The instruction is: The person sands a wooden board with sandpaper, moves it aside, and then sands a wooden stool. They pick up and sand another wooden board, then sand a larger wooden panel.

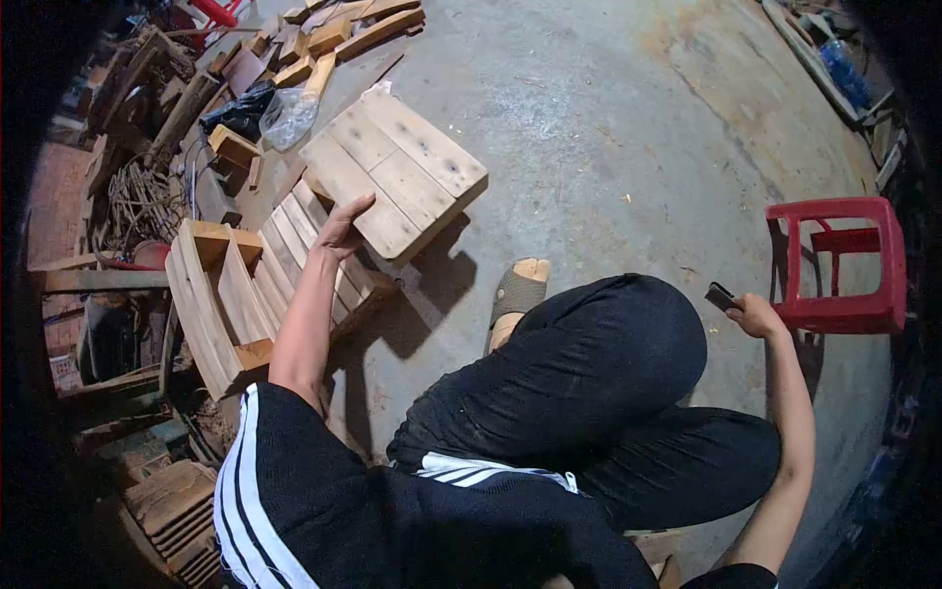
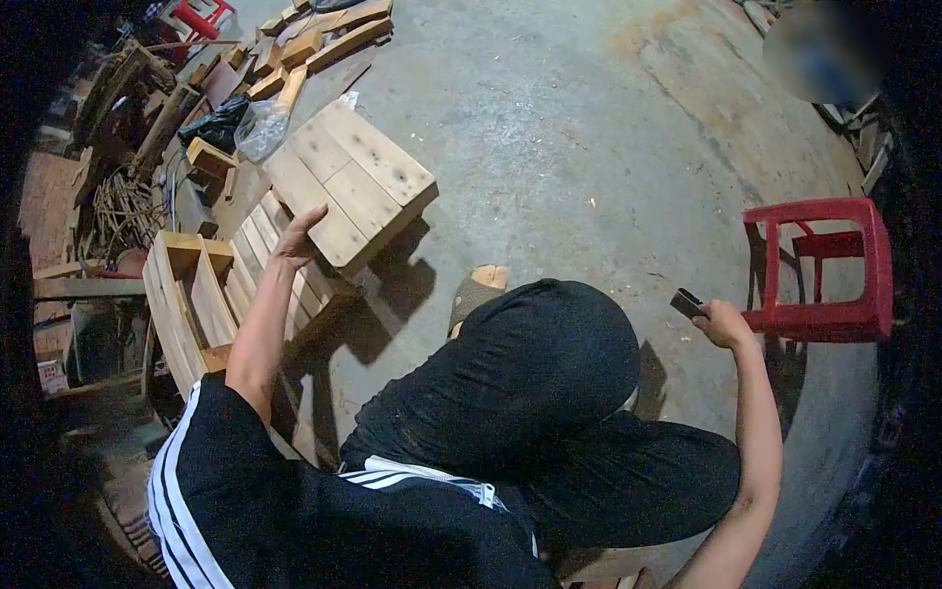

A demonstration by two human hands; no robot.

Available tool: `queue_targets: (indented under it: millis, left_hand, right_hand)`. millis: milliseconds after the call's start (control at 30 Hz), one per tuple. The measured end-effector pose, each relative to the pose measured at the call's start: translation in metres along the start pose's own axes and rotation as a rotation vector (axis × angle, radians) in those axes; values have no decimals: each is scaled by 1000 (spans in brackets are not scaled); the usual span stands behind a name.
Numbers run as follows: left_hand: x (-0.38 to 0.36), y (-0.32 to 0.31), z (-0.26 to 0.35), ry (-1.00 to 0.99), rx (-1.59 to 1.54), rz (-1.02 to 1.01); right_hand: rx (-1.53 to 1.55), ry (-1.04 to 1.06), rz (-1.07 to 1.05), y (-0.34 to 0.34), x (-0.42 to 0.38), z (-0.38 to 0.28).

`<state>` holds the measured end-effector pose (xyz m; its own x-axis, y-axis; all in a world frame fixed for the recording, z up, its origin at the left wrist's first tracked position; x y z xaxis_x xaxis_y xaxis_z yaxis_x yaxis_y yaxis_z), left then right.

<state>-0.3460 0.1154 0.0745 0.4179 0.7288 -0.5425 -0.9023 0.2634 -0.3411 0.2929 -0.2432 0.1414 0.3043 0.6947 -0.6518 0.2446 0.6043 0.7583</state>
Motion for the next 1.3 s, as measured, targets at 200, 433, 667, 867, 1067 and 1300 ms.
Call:
queue_targets:
  millis: [200, 433, 667, 867, 1067, 1300]
  left_hand:
    - [21, -24, 28, -93, -146, 116]
    - [220, -131, 58, -249, -327, 49]
    - [289, -129, 71, -465, -447, 365]
    - [316, 12, 88, -479, -711, 469]
    - [258, 139, 86, -514, -663, 683]
    - [255, 193, 31, -343, -1118, 664]
  right_hand:
    - [3, 36, 136, 11, 4, -3]
    - [-26, -27, 50, 13, -12, -16]
    - [74, -141, -12, -6, -13, 12]
    - [105, -160, -101, -20, -2, 18]
    - [124, -120, -140, -26, 18, 10]
    - [33, 20, -118, -14, 52, -12]
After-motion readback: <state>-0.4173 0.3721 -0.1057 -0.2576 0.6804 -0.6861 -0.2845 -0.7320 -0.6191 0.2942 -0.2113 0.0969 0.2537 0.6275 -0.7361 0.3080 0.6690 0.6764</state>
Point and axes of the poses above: each hand's wrist, its own x-axis towards the middle knuckle, its own y-axis out of the back of the hand, z = x × y, the point moved 6 cm from there along x, towards the middle knuckle, and after that the axes turned 1 degree about z, right-handed, at the moved point
